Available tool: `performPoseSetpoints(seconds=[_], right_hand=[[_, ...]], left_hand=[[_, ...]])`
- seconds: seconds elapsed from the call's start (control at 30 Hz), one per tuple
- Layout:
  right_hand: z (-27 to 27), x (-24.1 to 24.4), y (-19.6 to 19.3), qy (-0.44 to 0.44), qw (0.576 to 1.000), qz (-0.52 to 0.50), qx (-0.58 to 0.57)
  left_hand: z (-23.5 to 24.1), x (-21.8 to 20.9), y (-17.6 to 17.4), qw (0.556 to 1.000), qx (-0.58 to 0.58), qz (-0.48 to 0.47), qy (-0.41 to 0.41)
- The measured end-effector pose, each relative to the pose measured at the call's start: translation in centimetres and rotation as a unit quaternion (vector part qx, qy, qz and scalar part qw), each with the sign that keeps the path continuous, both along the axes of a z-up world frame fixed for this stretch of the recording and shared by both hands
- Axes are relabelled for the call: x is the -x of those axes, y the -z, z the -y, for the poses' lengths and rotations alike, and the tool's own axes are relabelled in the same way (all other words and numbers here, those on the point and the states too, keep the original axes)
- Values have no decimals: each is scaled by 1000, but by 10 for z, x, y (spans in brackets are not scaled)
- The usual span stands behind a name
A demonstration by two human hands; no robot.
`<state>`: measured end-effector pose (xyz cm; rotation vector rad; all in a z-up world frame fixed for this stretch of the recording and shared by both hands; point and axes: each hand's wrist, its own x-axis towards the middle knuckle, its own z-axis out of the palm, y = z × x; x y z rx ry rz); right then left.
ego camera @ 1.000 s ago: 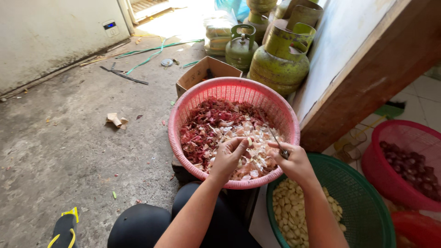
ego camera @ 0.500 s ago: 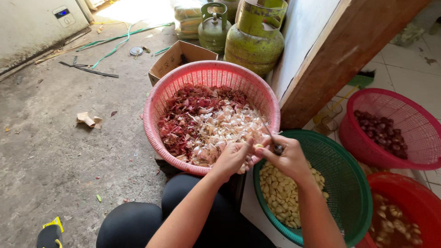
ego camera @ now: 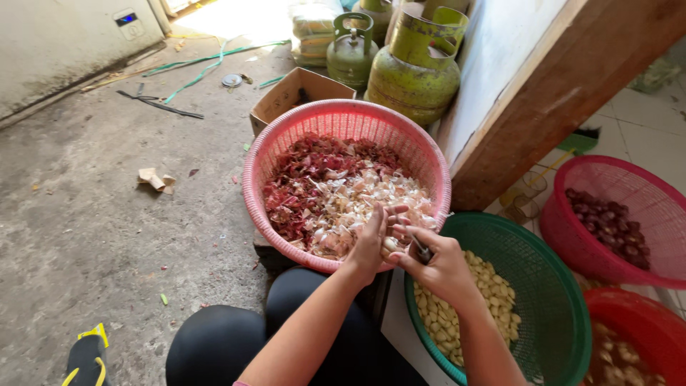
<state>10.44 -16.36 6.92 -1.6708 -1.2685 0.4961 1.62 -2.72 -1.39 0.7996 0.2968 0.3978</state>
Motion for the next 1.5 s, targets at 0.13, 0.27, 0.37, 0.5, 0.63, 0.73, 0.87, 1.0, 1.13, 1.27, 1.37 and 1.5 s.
performPoseSetpoints(seconds=[0.13, 0.27, 0.37, 0.5, 0.63, 0.73, 0.87, 1.0, 1.13, 1.27, 1.37, 1.5], right_hand=[[-16, -1, 5, -18, 999, 40, 22], [-21, -9, 15, -18, 993, -114, -35], [-21, -13, 21, 8, 988, -148, -49], [-22, -11, 29, 47, 982, -145, -114], [-23, -10, 34, 109, 975, -149, -121], [-23, -15, 39, 88, 977, -151, -123], [-26, -24, 44, 36, 982, -148, -112], [-23, -32, 46, 5, 984, -140, -110], [-21, -39, 45, 8, 990, -104, -94], [-21, -39, 41, -7, 989, -70, -134], [-20, -35, 38, 68, 979, -186, -46], [-25, -31, 37, 75, 976, -194, -67]], left_hand=[[-2, 3, -8, 997, -46, 46, -44], [-7, 3, -9, 995, -48, 73, -38], [-7, 0, -6, 992, -38, 112, -35], [-13, 2, 3, 994, -35, 100, -26], [-13, -3, 11, 997, -42, 63, 10], [-7, -4, 13, 989, -143, 32, 4], [0, 1, -1, 955, -290, 26, -55], [6, 15, -23, 923, -381, -5, -48], [7, 19, -36, 774, -583, 152, -194], [12, 19, -36, 890, -451, -11, -66], [10, 14, -32, 956, -292, -6, -18], [8, 2, -17, 979, -174, 109, 0]])
